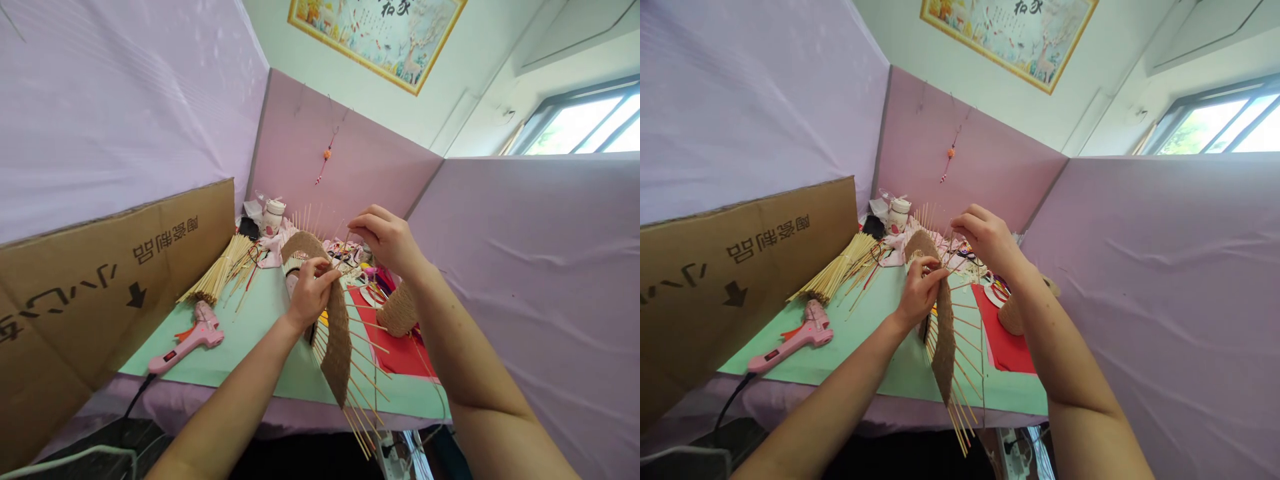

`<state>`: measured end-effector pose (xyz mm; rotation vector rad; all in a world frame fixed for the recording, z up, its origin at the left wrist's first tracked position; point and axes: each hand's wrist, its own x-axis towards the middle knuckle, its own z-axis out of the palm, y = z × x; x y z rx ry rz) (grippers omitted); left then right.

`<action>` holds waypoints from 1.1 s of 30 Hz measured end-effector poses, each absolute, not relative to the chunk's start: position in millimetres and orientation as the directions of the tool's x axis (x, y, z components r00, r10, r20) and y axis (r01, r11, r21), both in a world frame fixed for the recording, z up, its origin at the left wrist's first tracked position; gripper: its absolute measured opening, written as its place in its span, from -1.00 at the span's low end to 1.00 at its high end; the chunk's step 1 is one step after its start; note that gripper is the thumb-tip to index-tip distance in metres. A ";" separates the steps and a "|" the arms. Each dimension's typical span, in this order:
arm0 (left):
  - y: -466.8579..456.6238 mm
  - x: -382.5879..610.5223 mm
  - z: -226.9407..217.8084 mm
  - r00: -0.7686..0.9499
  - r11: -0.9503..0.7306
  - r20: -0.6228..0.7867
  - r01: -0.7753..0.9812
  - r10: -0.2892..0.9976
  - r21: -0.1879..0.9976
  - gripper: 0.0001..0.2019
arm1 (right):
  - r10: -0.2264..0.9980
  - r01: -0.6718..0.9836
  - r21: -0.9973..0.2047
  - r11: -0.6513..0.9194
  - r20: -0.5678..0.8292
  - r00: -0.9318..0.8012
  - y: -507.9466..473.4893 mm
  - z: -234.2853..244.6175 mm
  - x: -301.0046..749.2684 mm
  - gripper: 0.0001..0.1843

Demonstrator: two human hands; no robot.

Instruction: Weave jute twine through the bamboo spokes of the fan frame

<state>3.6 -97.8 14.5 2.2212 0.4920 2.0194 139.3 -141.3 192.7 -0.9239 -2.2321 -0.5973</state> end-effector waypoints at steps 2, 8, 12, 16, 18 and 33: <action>-98.5 3.5 15.0 0.079 -0.941 0.948 0.172 0.307 0.290 -0.75 | 0.468 0.780 0.147 0.608 0.727 -0.502 -138.8 192.7 139.5 -0.84; -100.4 2.7 15.8 0.091 -0.942 0.949 0.176 0.303 0.284 -0.74 | 0.623 0.876 -0.210 0.434 0.772 -0.124 -102.9 158.6 155.7 -0.86; -100.0 4.0 14.5 0.107 -0.938 0.941 0.171 0.321 0.301 -0.73 | 0.804 0.738 -0.577 0.351 0.590 0.079 -68.4 110.2 159.2 -0.83; -98.8 4.0 15.2 0.100 -0.936 0.939 0.161 0.330 0.312 -0.74 | 0.885 0.575 -0.745 0.338 0.459 0.074 -49.8 74.8 147.1 -0.79; -98.8 2.9 17.0 0.113 -0.937 0.937 0.157 0.331 0.312 -0.74 | 0.894 0.549 -0.762 0.344 0.445 0.056 -48.3 68.2 141.7 -0.77; -101.8 -1.9 20.7 0.201 -0.916 0.905 0.225 0.376 0.331 -0.74 | 0.788 0.687 -0.612 0.390 0.609 0.095 -69.0 112.9 164.5 -0.70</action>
